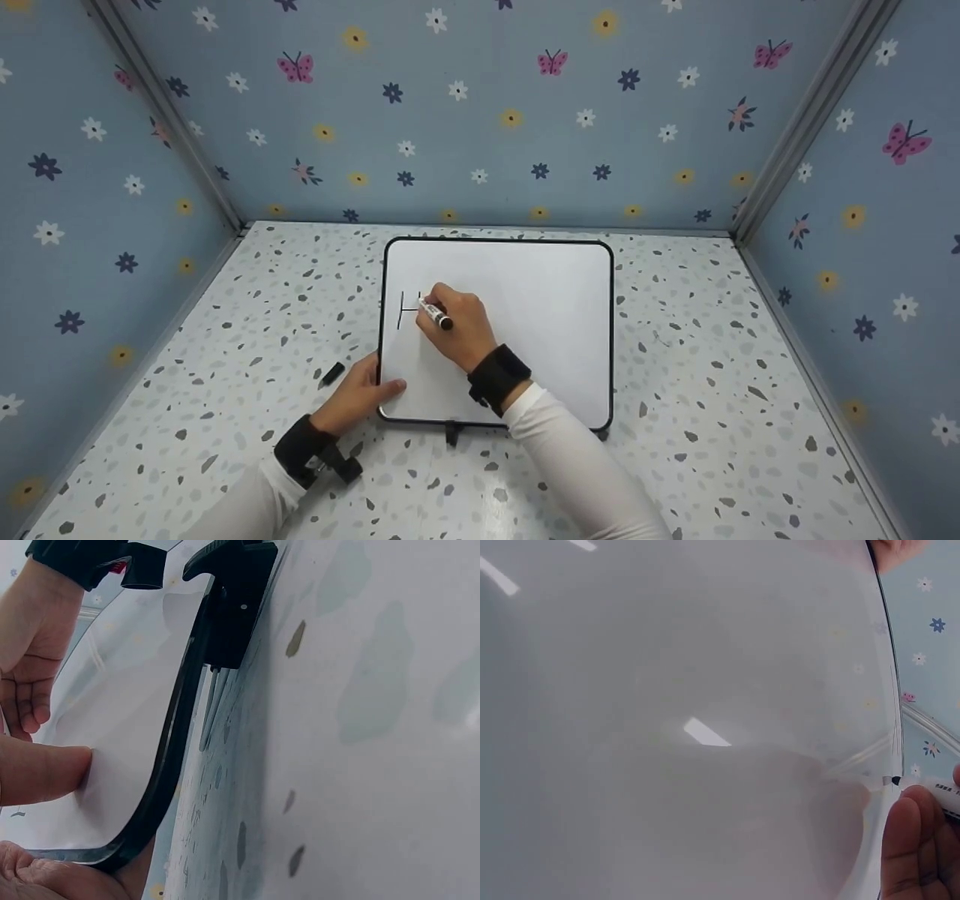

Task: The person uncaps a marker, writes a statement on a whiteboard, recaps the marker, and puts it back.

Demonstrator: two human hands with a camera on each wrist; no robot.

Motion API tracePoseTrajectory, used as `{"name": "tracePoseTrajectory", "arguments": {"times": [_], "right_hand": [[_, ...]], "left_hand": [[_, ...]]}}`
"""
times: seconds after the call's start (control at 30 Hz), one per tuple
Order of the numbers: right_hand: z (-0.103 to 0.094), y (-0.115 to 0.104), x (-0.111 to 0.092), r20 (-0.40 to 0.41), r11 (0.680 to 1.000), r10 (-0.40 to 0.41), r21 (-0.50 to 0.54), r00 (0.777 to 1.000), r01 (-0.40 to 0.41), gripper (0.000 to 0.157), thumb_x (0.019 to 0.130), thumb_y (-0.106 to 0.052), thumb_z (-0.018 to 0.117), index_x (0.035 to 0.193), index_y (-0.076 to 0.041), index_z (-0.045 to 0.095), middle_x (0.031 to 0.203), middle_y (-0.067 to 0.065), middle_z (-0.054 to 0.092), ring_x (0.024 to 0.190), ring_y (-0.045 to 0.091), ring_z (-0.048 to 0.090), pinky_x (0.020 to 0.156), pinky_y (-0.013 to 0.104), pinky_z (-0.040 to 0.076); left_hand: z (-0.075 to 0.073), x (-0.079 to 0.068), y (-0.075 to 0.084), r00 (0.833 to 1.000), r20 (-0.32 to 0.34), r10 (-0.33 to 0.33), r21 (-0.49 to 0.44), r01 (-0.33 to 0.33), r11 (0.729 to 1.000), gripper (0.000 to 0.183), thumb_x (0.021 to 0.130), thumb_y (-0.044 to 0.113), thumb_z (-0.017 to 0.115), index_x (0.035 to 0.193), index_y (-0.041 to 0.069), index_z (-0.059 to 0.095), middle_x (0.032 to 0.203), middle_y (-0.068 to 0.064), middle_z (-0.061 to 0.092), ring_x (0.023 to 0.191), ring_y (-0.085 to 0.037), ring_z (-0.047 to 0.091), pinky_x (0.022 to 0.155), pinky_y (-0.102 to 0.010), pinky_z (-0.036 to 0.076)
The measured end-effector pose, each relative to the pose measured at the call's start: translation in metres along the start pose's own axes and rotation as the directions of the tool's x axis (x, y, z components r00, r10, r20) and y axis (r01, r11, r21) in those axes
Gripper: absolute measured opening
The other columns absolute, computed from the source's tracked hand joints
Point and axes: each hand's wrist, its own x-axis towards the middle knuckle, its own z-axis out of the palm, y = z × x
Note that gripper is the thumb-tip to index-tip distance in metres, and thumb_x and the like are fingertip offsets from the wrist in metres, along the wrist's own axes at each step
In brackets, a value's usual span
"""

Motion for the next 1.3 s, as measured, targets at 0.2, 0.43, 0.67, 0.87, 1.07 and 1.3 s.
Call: {"name": "tracePoseTrajectory", "arguments": {"times": [0.2, 0.43, 0.67, 0.87, 1.07, 1.3], "right_hand": [[0.000, -0.002, -0.004, 0.007, 1.000, -0.011, -0.001, 1.000, 0.011, 0.006, 0.086, -0.002, 0.071, 0.081, -0.002, 0.066, 0.075, 0.012, 0.075, 0.061, 0.010, 0.053, 0.059, 0.022, 0.041], [0.001, -0.003, -0.011, 0.018, 1.000, -0.017, -0.006, 1.000, 0.017, 0.007, 0.084, -0.003, 0.071, 0.079, -0.003, 0.066, 0.072, 0.011, 0.074, 0.061, 0.012, 0.056, 0.058, 0.023, 0.044], [0.001, -0.004, -0.016, 0.028, 0.999, -0.034, -0.009, 0.999, 0.034, 0.005, 0.083, -0.003, 0.071, 0.080, -0.002, 0.067, 0.073, 0.011, 0.075, 0.060, 0.015, 0.059, 0.058, 0.024, 0.045], [0.002, -0.004, -0.021, 0.030, 0.999, -0.040, -0.009, 0.999, 0.040, 0.005, 0.082, -0.002, 0.071, 0.078, -0.003, 0.067, 0.071, 0.010, 0.075, 0.059, 0.011, 0.056, 0.057, 0.023, 0.045], [0.003, -0.006, -0.026, 0.041, 0.998, -0.062, 0.000, 0.997, 0.062, 0.009, 0.081, 0.001, 0.071, 0.076, -0.003, 0.065, 0.072, 0.011, 0.075, 0.059, 0.011, 0.055, 0.057, 0.023, 0.045], [0.003, -0.007, -0.028, 0.052, 0.998, -0.057, 0.006, 0.997, 0.057, 0.009, 0.081, 0.001, 0.071, 0.076, -0.003, 0.065, 0.073, 0.012, 0.076, 0.059, 0.010, 0.055, 0.058, 0.024, 0.046]], "left_hand": [[0.000, 0.001, 0.000, 1.000, 0.010, 0.006, -0.019, -0.006, 1.000, 0.052, 0.101, 0.007, 0.068, 0.147, -0.008, 0.050, 0.140, -0.027, 0.067, 0.132, -0.040, 0.067, 0.118, -0.056, 0.052], [0.001, 0.001, -0.001, 1.000, 0.009, 0.016, -0.024, -0.016, 1.000, 0.054, 0.100, 0.006, 0.068, 0.149, -0.009, 0.049, 0.140, -0.028, 0.067, 0.129, -0.038, 0.068, 0.116, -0.055, 0.053], [0.000, 0.001, -0.001, 1.000, 0.008, 0.016, -0.025, -0.016, 1.000, 0.054, 0.100, 0.005, 0.067, 0.149, -0.009, 0.050, 0.140, -0.028, 0.067, 0.130, -0.039, 0.068, 0.115, -0.055, 0.054], [0.000, 0.002, -0.002, 1.000, 0.000, 0.009, -0.022, -0.009, 1.000, 0.053, 0.100, 0.005, 0.068, 0.148, -0.008, 0.051, 0.141, -0.028, 0.067, 0.131, -0.039, 0.067, 0.117, -0.055, 0.053], [0.000, 0.001, -0.001, 1.000, 0.006, 0.019, -0.025, -0.019, 1.000, 0.052, 0.100, 0.005, 0.067, 0.148, -0.007, 0.051, 0.139, -0.027, 0.068, 0.129, -0.037, 0.068, 0.115, -0.055, 0.053], [0.001, 0.001, 0.000, 1.000, 0.000, 0.014, -0.013, -0.014, 1.000, 0.052, 0.099, 0.007, 0.068, 0.146, -0.008, 0.052, 0.137, -0.026, 0.069, 0.125, -0.034, 0.069, 0.113, -0.053, 0.055]]}}
